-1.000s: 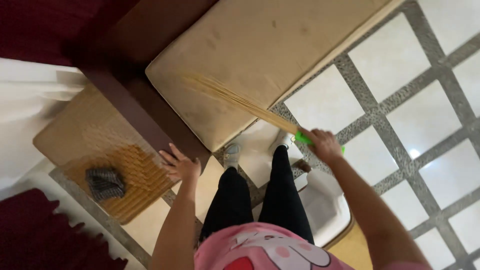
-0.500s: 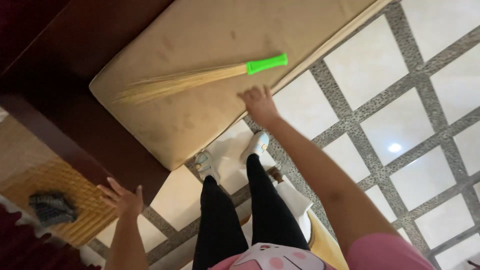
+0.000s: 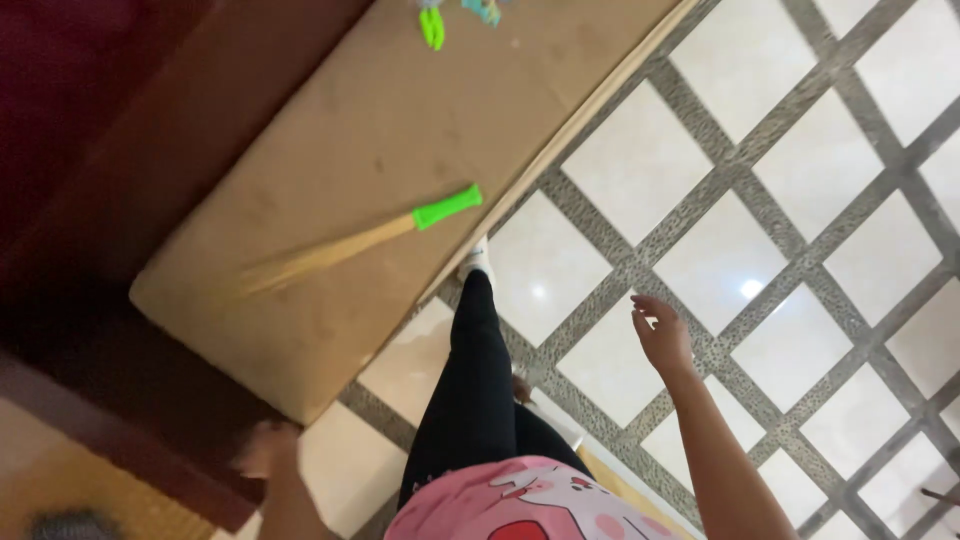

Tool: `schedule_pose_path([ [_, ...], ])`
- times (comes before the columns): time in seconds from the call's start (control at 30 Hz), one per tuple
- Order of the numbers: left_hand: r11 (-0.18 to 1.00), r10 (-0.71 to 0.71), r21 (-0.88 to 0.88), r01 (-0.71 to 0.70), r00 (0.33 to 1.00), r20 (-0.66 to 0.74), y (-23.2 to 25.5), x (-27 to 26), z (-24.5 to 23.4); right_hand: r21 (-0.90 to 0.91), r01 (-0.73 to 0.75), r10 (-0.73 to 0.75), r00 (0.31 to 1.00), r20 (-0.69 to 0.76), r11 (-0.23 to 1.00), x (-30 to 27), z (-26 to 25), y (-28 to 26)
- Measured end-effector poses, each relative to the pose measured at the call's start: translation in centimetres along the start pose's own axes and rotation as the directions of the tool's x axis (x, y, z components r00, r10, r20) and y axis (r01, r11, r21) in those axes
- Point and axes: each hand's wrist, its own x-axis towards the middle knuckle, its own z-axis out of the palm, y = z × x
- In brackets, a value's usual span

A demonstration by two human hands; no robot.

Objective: Organizing small toy blocks into a pouch, sweeping the tiled floor, and wiping a wicker shelf with a cloth.

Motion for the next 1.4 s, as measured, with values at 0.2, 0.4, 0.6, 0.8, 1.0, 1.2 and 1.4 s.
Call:
schedule_pose_path([
  [0.2,0.879,0.456,-0.256,-0.402,0.866,0.204,24.3,-5.0,7.6,-0.043,-0.048,0.052,0.993,0.108,0.998,7.3,-2.4,-7.8],
  [0.4,0.61,0.743,-0.595,-0.523,0.64,0.199,49.6,-12.6,-3.8,0.041,0.157,-0.159,0.986,0.043,0.987,16.9,-6.4,-12.8],
  [0.6,0.499,0.841,-0.493,-0.713,0.536,0.075,55.3,-7.7,-8.4,0.014,0.172,-0.171,0.983,-0.065,0.985,24.2,-12.1,-14.2],
  [0.8,0.593,0.777,-0.333,-0.734,0.63,-0.005,54.0,-5.5,-9.9,0.018,0.212,-0.208,0.97,-0.125,0.977,36.7,-16.0,-13.3],
  [1.0,0.814,0.529,-0.318,-0.486,0.847,0.059,57.0,-8.3,-6.0,0.15,0.248,-0.237,0.968,-0.085,0.957,58.9,-18.1,-11.4],
  [1.2,0.892,0.399,-0.332,-0.306,0.879,0.261,66.9,-16.9,-5.7,-0.084,0.354,-0.358,0.933,-0.043,0.932,84.8,-18.5,-7.6],
  [1.4,0.908,0.31,-0.38,-0.177,0.893,0.325,73.9,-21.7,-6.2,-0.41,0.173,-0.058,0.959,0.278,0.896,98.4,-20.6,-11.8],
])
